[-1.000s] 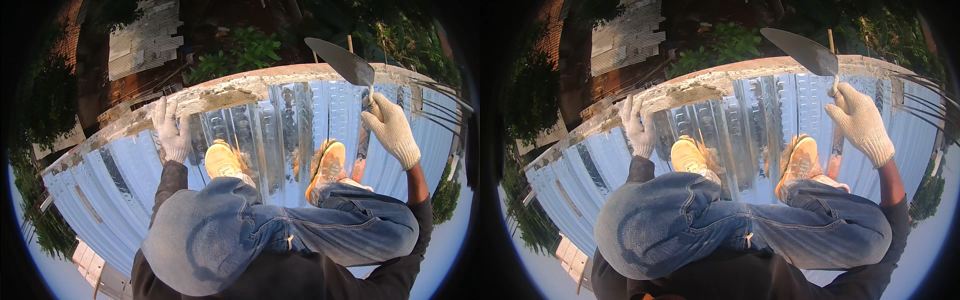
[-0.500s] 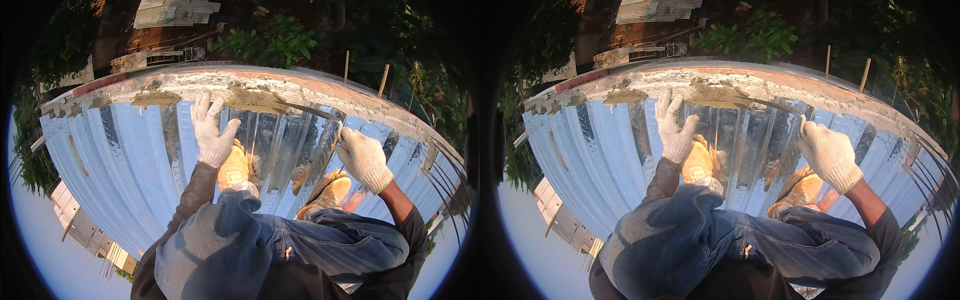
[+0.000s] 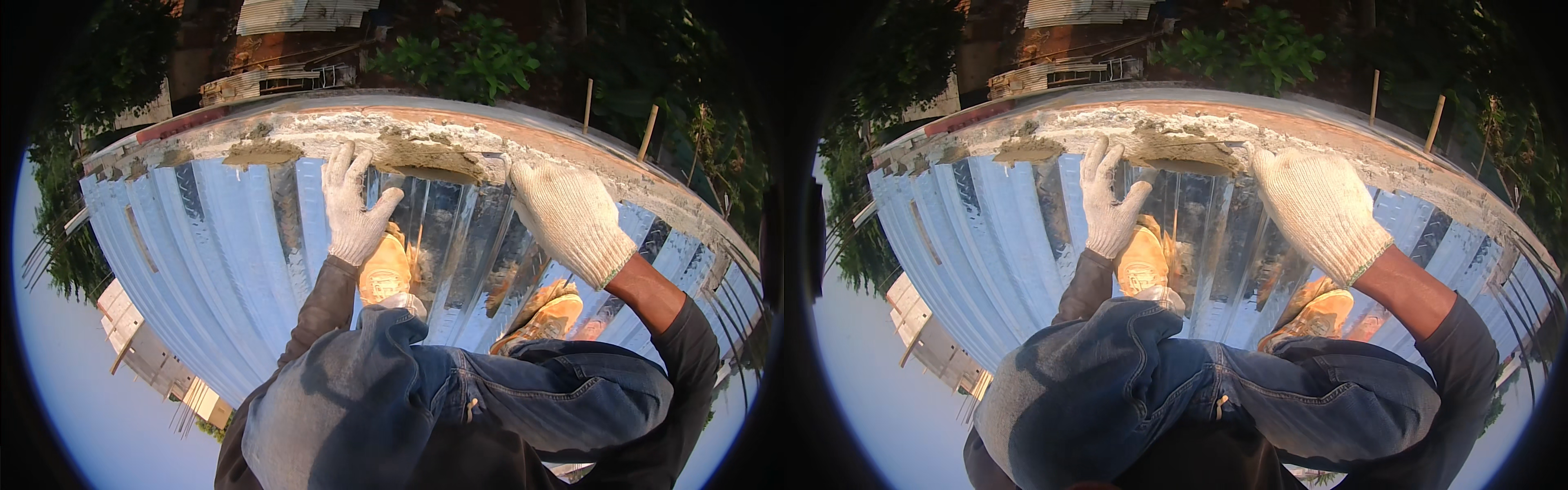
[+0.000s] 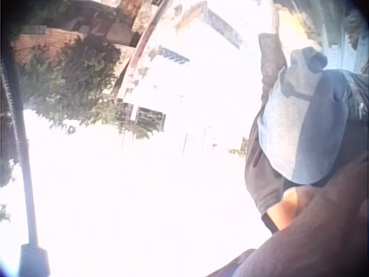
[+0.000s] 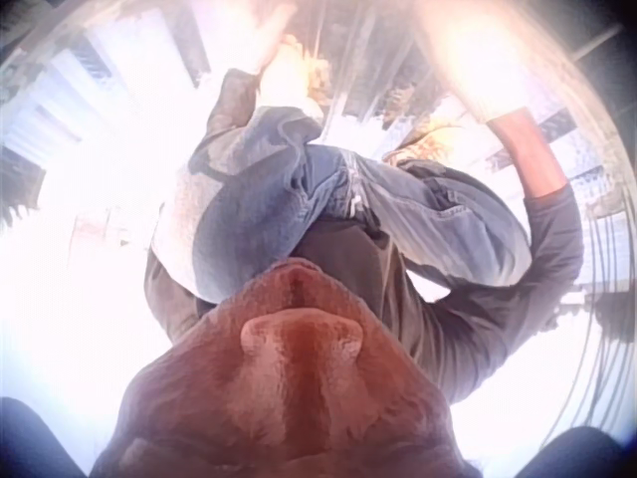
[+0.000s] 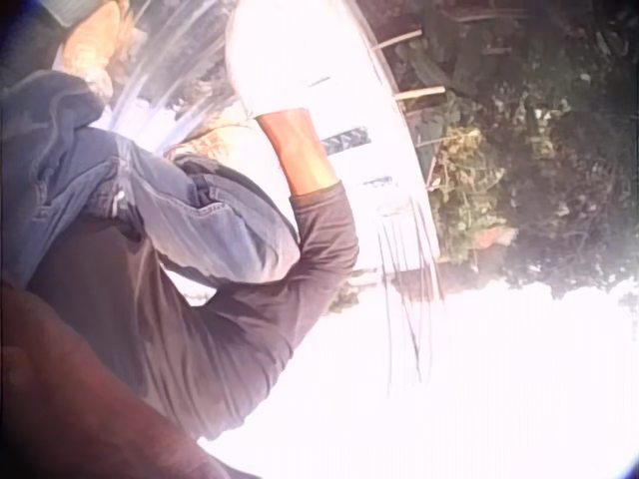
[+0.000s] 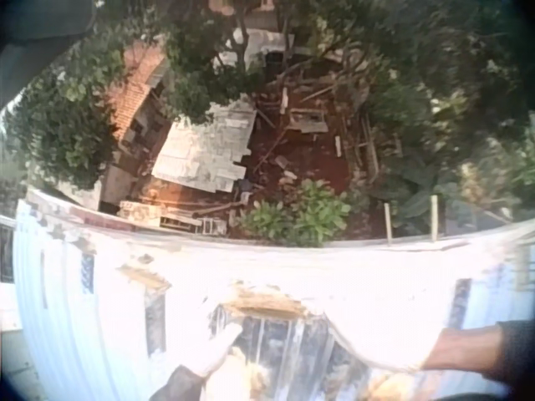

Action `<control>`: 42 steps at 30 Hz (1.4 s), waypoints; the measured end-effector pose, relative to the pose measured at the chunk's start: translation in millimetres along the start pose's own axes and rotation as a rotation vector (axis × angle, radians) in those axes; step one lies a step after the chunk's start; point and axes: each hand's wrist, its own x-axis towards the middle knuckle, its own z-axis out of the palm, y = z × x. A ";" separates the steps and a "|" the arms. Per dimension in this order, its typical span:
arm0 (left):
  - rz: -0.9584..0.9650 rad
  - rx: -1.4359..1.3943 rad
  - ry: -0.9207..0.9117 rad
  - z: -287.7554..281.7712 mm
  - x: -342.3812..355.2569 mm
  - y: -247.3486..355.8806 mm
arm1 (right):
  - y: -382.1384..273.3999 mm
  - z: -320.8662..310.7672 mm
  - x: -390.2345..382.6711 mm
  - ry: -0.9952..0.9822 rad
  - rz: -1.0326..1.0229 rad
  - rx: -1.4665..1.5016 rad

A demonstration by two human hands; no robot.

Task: The person scoops cement from a bucket with a trowel and applies it to the edge of a corrugated metal roof. They repeatedly smooth the cement along the roof's edge, working methodically to cover the seam.

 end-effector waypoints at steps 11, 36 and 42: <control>0.010 -0.004 -0.021 -1.9 2.0 4.3 | -15.1 -10.0 0.4 -0.046 -0.100 -0.124; 0.371 0.136 0.200 -4.1 -1.1 -14.9 | 17.5 68.8 -376.1 0.457 1.167 0.330; 0.684 0.287 0.054 -15.0 64.6 4.9 | -115.9 139.5 -557.0 0.484 1.787 0.338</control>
